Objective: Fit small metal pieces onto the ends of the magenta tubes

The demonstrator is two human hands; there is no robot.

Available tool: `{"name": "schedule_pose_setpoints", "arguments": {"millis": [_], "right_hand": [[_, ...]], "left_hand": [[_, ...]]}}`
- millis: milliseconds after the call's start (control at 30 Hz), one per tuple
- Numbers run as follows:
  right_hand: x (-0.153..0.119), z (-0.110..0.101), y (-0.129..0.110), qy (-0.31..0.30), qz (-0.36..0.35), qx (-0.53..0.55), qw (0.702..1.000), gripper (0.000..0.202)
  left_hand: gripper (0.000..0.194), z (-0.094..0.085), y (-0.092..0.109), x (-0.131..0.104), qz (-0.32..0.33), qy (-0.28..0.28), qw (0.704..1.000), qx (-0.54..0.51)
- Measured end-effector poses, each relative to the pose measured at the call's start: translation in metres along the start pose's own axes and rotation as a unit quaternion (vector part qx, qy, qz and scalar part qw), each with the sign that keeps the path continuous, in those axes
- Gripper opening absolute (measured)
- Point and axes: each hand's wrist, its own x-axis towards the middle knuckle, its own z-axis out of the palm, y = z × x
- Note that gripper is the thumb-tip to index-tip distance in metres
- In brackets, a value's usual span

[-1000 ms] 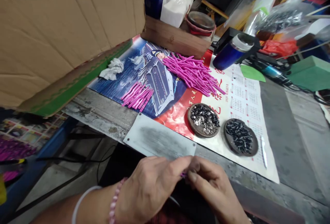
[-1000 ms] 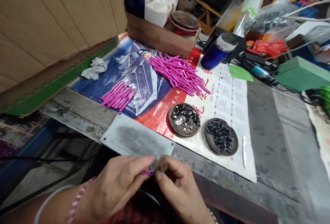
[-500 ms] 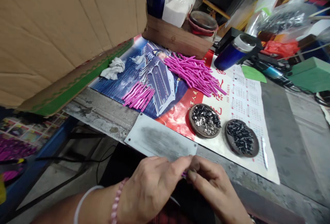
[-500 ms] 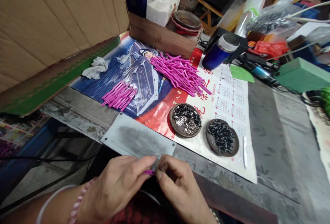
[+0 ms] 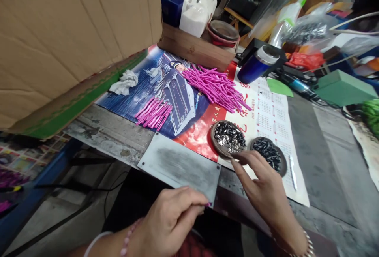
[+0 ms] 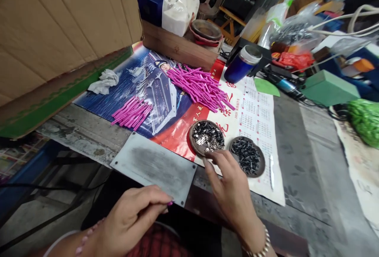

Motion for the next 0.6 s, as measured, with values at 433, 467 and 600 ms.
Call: {"name": "schedule_pose_setpoints", "arguments": {"millis": [433, 467, 600], "right_hand": [[0.028, 0.018, 0.017, -0.095, -0.045, -0.11, 0.988, 0.022], [0.029, 0.018, 0.018, -0.1, -0.042, -0.108, 0.988, 0.021], [0.035, 0.017, 0.021, -0.114, -0.035, -0.091, 0.989, 0.021]], "left_hand": [[0.022, 0.0, 0.002, 0.0, -0.102, 0.037, 0.993, -0.046], [0.021, 0.0, 0.003, 0.001, -0.101, 0.035, 0.993, -0.046], [0.019, 0.001, 0.003, 0.005, -0.095, 0.02, 0.993, -0.066]]}}
